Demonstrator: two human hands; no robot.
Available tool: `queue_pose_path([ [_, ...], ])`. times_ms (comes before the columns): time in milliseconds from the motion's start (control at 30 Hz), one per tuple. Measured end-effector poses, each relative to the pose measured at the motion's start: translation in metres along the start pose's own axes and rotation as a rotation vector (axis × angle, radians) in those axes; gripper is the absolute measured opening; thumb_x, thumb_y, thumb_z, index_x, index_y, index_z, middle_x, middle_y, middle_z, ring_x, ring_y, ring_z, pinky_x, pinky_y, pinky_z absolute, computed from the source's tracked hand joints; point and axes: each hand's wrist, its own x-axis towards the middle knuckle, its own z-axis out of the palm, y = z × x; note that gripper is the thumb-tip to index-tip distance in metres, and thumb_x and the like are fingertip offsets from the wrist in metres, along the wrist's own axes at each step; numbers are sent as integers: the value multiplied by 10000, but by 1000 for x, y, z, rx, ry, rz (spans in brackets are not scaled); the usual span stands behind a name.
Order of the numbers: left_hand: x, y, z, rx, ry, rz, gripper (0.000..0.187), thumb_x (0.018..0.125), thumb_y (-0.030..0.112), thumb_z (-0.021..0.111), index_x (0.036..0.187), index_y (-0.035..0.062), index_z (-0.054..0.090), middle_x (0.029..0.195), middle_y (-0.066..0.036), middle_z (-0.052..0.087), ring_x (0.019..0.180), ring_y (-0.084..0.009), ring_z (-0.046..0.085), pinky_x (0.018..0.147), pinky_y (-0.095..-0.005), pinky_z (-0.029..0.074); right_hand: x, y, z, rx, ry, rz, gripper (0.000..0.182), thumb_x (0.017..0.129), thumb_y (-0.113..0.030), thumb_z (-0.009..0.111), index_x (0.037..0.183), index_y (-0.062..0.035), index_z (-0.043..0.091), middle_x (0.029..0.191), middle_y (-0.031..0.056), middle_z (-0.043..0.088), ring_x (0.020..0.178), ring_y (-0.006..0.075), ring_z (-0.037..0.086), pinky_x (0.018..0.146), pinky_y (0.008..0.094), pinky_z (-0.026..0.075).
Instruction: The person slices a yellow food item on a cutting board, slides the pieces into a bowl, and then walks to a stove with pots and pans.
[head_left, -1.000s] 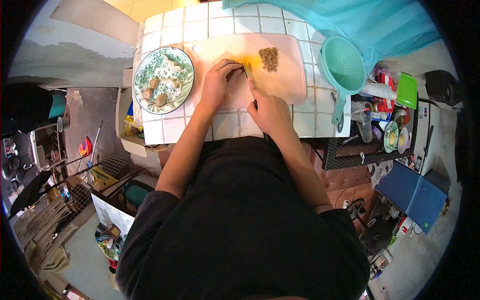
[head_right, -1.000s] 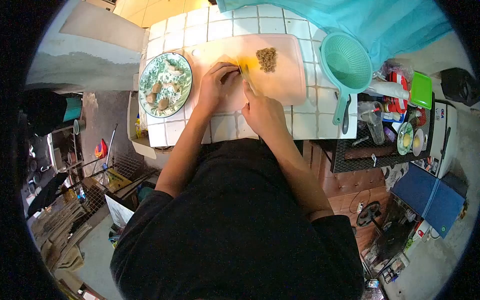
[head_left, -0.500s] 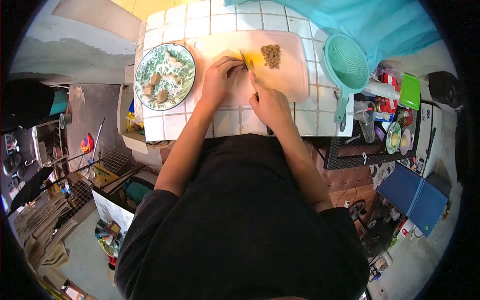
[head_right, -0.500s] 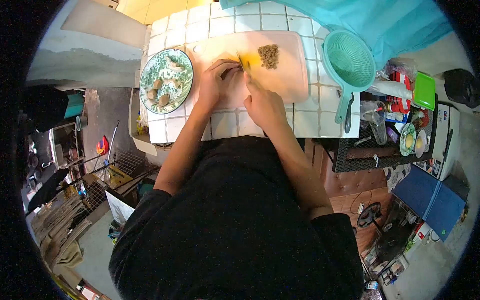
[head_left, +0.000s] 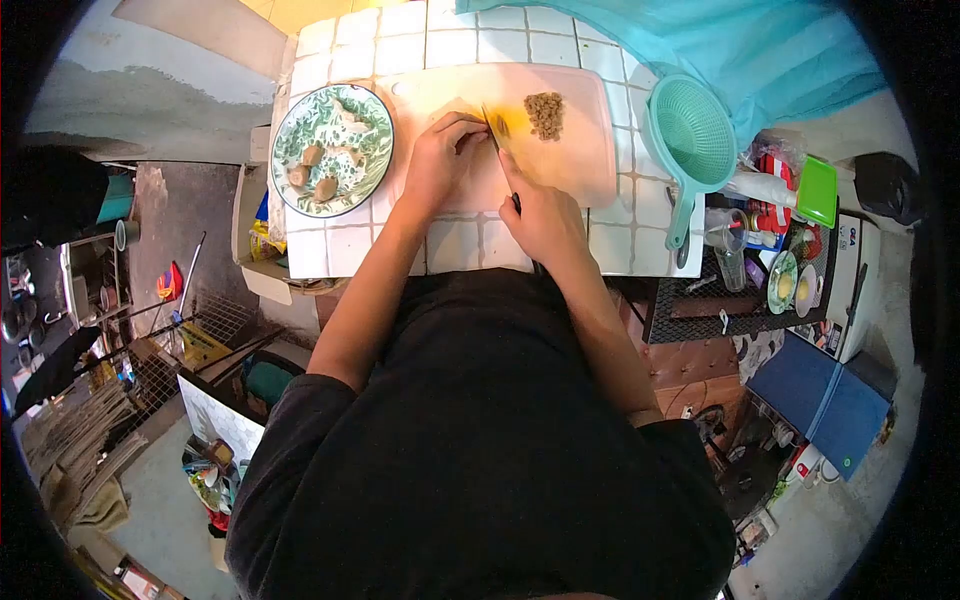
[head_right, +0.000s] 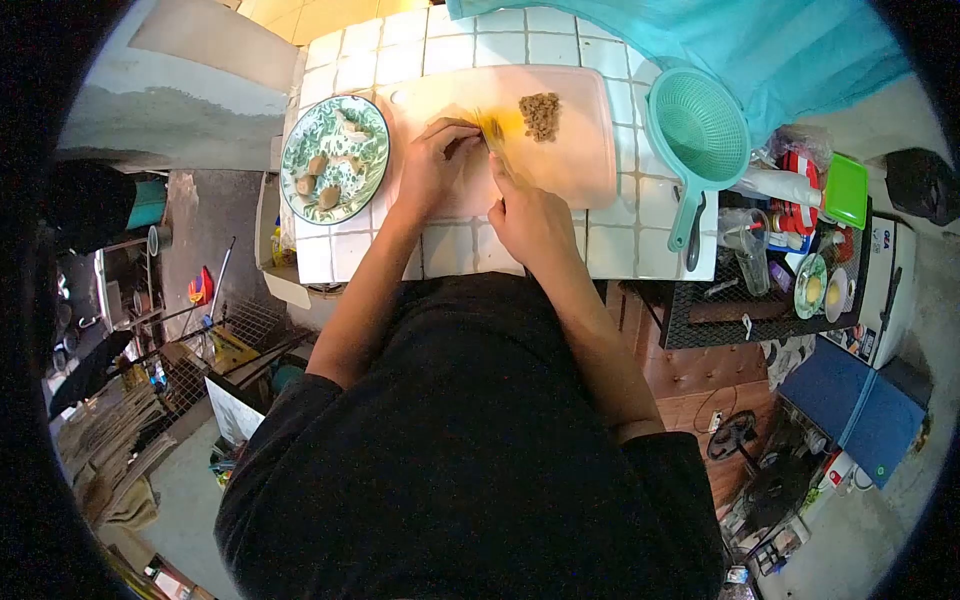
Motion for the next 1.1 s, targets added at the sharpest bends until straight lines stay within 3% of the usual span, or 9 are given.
queue_pose_path([
  [633, 2, -3, -2, 59, -25, -1, 137, 913, 18, 743, 1042, -8, 777, 1066, -133, 749, 897, -308, 741, 810, -359, 596, 12, 12, 20, 1, -25, -21, 695, 956, -213, 618, 1628, -171, 445, 783, 250, 705, 742, 435, 707, 751, 547, 558],
  [900, -2, -4, -3, 12, -13, 8, 148, 925, 7, 730, 1067, 4, 773, 1046, -112, 748, 855, -242, 734, 749, -324, 586, 7, 17, 10, 33, -23, 3, 706, 964, -224, 611, 1642, -188, 420, 783, 251, 706, 747, 422, 712, 759, 539, 563],
  [967, -2, -5, -3, 18, -13, 5, 150, 923, 5, 733, 1068, 4, 773, 1043, -111, 747, 852, -238, 732, 744, -321, 582, 5, 21, 15, 86, 93, -60, 705, 968, -236, 612, 1644, -197, 417, 783, 242, 709, 746, 424, 711, 753, 539, 562],
  [1100, -1, -4, -4, 19, -18, -6, 152, 923, 4, 737, 1071, 2, 770, 1033, -109, 746, 854, -232, 730, 742, -313, 576, 1, 12, 2, 50, 23, -34, 702, 968, -233, 609, 1643, -194, 418, 788, 231, 714, 748, 427, 710, 748, 541, 561],
])
